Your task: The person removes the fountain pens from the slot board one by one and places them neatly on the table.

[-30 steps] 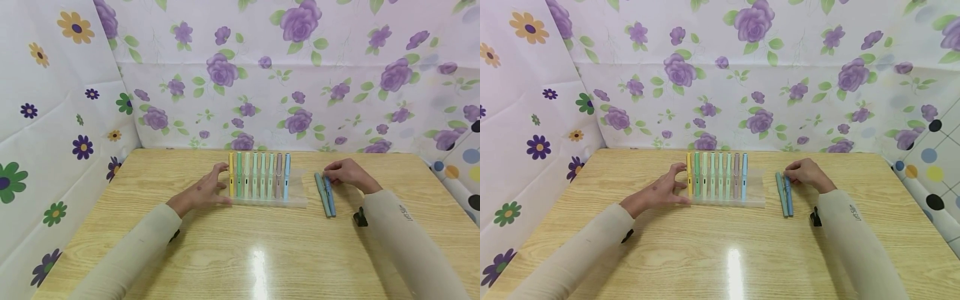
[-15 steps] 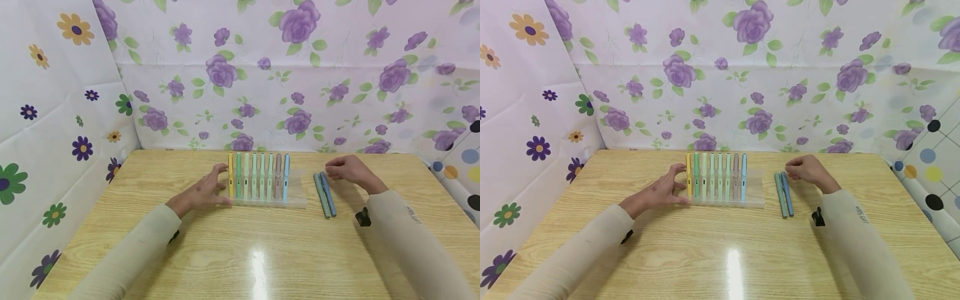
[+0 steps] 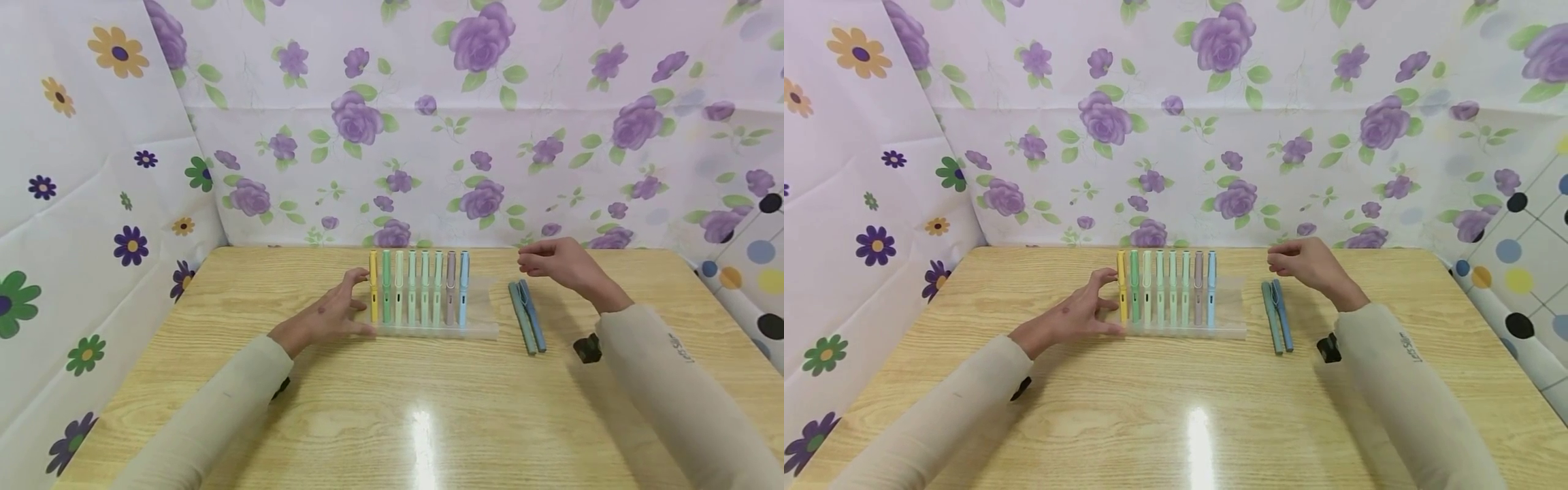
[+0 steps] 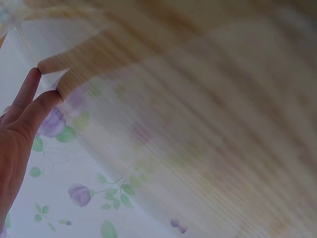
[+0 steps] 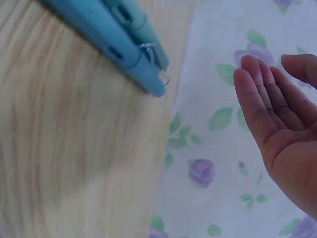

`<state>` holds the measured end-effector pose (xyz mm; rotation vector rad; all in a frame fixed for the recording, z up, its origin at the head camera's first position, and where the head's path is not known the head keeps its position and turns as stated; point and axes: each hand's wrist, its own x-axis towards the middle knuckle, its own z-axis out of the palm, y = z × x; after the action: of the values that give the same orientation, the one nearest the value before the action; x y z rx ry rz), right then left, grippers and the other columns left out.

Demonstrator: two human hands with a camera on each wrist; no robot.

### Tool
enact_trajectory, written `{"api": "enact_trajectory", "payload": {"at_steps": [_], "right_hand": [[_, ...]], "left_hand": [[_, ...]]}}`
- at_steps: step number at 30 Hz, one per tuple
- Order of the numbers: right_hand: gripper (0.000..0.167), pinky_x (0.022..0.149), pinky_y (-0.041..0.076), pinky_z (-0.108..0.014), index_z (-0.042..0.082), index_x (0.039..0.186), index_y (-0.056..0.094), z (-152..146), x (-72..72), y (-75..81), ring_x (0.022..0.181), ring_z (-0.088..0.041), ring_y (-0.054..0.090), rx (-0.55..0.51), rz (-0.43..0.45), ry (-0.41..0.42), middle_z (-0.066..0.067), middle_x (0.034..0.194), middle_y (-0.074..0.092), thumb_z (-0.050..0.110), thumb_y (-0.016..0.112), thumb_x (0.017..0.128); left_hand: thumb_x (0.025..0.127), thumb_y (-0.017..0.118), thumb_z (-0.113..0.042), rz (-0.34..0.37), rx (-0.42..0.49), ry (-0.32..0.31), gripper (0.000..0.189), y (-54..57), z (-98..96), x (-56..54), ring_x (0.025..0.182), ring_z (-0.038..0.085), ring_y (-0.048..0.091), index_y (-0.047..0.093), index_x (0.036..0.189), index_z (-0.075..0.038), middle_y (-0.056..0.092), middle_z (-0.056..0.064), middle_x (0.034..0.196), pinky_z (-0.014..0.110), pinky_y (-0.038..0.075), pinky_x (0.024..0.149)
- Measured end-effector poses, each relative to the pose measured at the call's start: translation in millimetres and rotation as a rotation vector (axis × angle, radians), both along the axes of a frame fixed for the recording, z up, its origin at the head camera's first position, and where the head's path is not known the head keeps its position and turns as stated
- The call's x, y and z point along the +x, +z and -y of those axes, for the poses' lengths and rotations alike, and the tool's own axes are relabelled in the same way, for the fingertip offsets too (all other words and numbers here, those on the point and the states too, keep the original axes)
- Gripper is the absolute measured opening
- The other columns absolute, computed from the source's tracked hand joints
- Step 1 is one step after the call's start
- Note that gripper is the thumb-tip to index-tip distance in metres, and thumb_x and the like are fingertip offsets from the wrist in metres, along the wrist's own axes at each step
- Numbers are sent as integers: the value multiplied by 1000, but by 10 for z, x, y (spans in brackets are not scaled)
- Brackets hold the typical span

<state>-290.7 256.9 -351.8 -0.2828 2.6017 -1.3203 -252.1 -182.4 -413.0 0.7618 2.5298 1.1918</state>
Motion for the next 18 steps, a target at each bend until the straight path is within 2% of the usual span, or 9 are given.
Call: {"api": "enact_trajectory", "payload": {"at_steps": [9, 18], "right_hand": [[50, 90, 54, -31, -1, 135, 57, 225, 57, 176, 108, -25, 68, 16, -49, 29, -21, 123, 66, 35, 61, 101], [49, 97, 51, -42, 0, 136, 57, 428, 100, 272, 109, -27, 67, 6, -59, 55, -19, 124, 66, 35, 61, 101]], "left_hand": [[85, 82, -19, 4, -12, 1, 99, 8, -2, -1, 125, 40, 55, 7, 151, -17, 13, 18, 161, 53, 49, 97], [85, 82, -20, 2, -14, 6, 100, 4, -2, 1, 124, 40, 56, 8, 151, -19, 14, 17, 161, 54, 47, 99]]}}
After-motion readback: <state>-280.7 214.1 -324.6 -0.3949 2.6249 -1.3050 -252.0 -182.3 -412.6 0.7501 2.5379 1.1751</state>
